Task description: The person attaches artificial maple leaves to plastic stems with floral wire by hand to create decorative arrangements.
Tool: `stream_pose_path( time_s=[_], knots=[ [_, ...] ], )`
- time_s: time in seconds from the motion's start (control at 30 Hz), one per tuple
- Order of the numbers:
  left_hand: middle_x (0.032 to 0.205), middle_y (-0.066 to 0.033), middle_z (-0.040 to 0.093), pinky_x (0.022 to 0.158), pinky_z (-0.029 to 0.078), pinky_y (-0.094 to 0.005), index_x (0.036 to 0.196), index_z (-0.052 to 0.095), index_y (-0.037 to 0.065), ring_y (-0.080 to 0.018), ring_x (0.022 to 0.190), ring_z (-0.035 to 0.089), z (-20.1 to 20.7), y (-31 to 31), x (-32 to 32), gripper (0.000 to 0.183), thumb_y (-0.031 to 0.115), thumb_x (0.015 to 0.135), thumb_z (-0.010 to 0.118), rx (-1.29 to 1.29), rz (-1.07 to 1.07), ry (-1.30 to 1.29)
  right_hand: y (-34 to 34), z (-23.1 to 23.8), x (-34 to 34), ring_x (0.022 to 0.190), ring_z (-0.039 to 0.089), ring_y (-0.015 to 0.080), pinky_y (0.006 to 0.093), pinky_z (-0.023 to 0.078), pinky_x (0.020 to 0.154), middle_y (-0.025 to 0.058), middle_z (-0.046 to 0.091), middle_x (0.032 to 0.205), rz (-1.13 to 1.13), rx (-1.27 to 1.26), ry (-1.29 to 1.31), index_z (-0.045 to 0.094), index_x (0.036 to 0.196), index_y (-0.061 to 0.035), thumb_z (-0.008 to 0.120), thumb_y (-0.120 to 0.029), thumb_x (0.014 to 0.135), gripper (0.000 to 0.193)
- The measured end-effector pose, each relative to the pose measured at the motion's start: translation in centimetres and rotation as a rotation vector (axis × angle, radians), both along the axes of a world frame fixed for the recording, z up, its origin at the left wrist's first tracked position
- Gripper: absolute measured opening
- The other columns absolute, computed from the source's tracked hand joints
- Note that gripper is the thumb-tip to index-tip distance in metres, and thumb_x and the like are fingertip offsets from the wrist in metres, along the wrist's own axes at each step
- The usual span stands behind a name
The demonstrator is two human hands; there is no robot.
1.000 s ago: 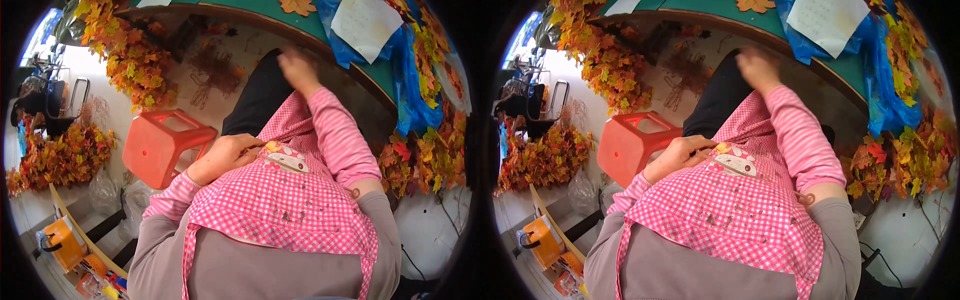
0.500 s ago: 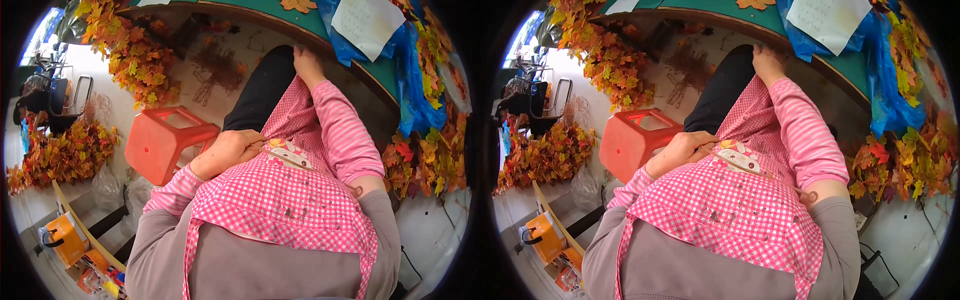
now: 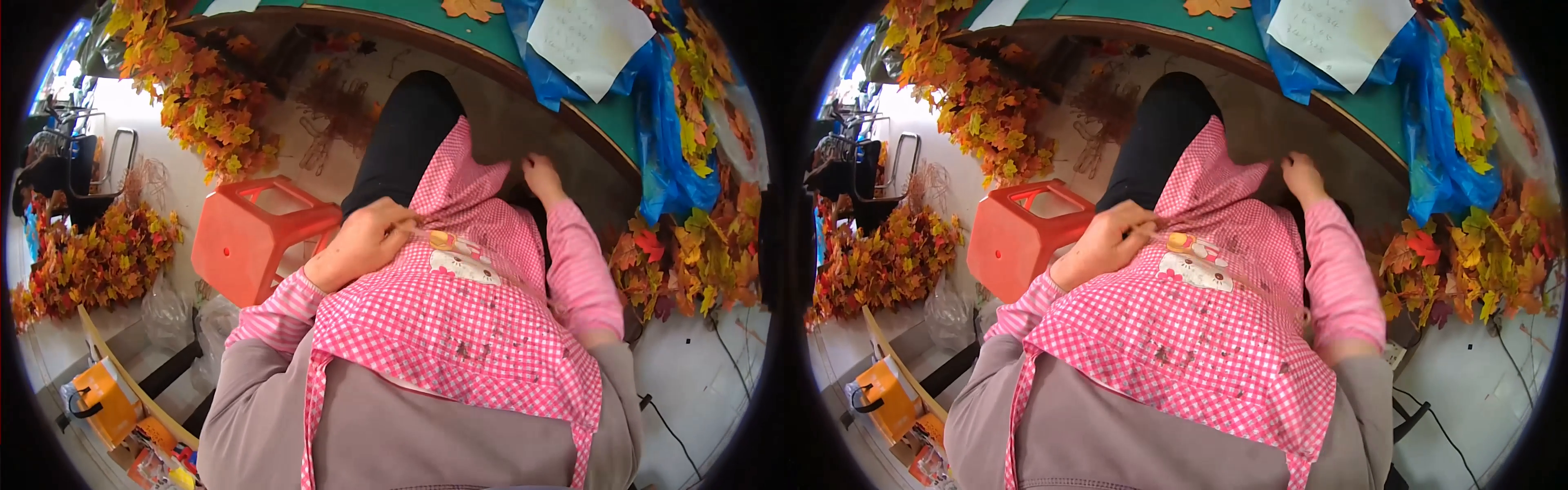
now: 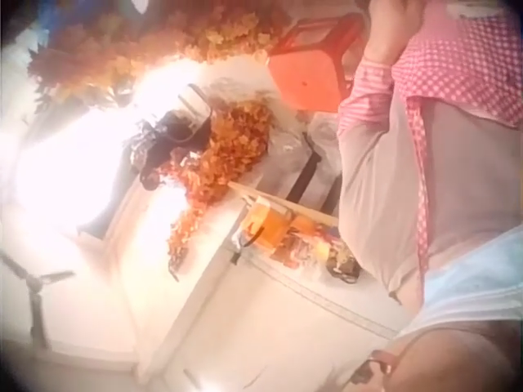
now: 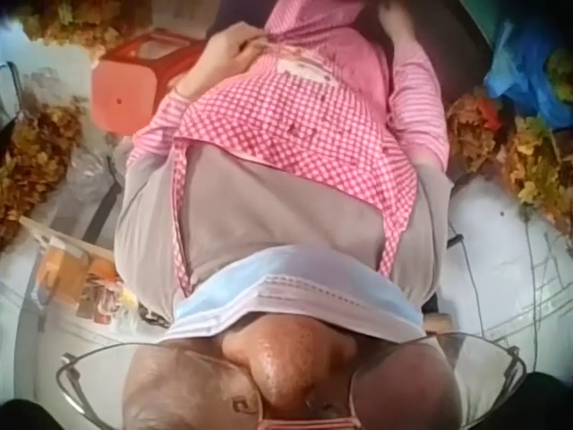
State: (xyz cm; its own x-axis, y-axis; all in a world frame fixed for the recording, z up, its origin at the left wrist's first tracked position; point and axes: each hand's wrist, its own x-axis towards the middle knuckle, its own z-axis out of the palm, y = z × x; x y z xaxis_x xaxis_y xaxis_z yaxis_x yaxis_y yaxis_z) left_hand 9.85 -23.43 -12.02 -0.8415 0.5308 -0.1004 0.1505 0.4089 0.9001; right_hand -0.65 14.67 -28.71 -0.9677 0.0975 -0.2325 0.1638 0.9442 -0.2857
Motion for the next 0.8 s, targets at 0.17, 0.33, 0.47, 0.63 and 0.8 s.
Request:
stream_pose_path(
  time_s=[0.17,0.33,0.47,0.63,0.8],
  knots=[
    [0.093,-0.0156,0.062,0.069,0.051,-0.0325,0.108,0.064,-0.001,-0.025,0.074,0.063,-0.5,2.3,-1.5,0.024,0.011,0.088,0.06,-0.117,0.185,0.002,-10.7,4.4,3.1,0.086,0.064,0.0147,0.0301,0.051,0.075,0.0102,0.069,0.095,-0.13,-0.916,0.093,0.065,0.111,-0.0038,0.066,-0.026,0.088,0.032],
    [0.089,-0.0154,0.066,0.068,0.051,-0.0305,0.118,0.059,-0.003,-0.0212,0.074,0.064,-1.4,2.5,-2.9,0.041,0.019,0.084,0.069,-0.249,0.226,-0.014,-12.8,5.1,-0.3,0.082,0.065,0.017,0.0305,0.05,0.072,0.0101,0.068,0.09,-0.081,-0.916,-0.035,0.064,0.105,-0.0023,0.067,-0.018,0.085,0.025],
    [0.079,-0.0013,0.064,0.062,0.045,-0.0234,0.1,0.064,-0.001,-0.009,0.069,0.056,-3.2,1.3,-3.6,0.02,0.014,0.087,0.066,0.189,0.425,-0.436,-20.7,13.2,-2.5,0.106,0.06,0.0255,0.0351,0.049,0.088,0.0157,0.06,0.121,0.362,-1.009,0.565,0.063,0.114,-0.0047,0.066,-0.01,0.084,0.031],
    [0.1,-0.0036,0.064,0.079,0.048,-0.0252,0.107,0.062,0.0,-0.012,0.088,0.059,-7.7,-4.1,-3.6,0.02,0.003,0.095,0.047,0.738,0.924,-0.111,-23.8,14.8,0.4,0.127,0.045,0.0366,0.0463,0.04,0.103,0.0163,0.042,0.142,0.854,-0.747,0.654,0.048,0.135,-0.0138,0.065,-0.016,0.082,0.055],
    [0.108,-0.007,0.063,0.083,0.049,-0.0294,0.113,0.059,-0.004,-0.017,0.094,0.061,-7.9,-6.5,-5.0,0.024,0.006,0.095,0.047,0.824,1.11,-0.306,-10.6,4.5,-1.8,0.119,0.053,0.0366,0.0433,0.042,0.099,0.0188,0.057,0.127,0.175,-0.298,0.025,0.057,0.128,-0.0096,0.056,-0.032,0.09,0.044]
  ],
)
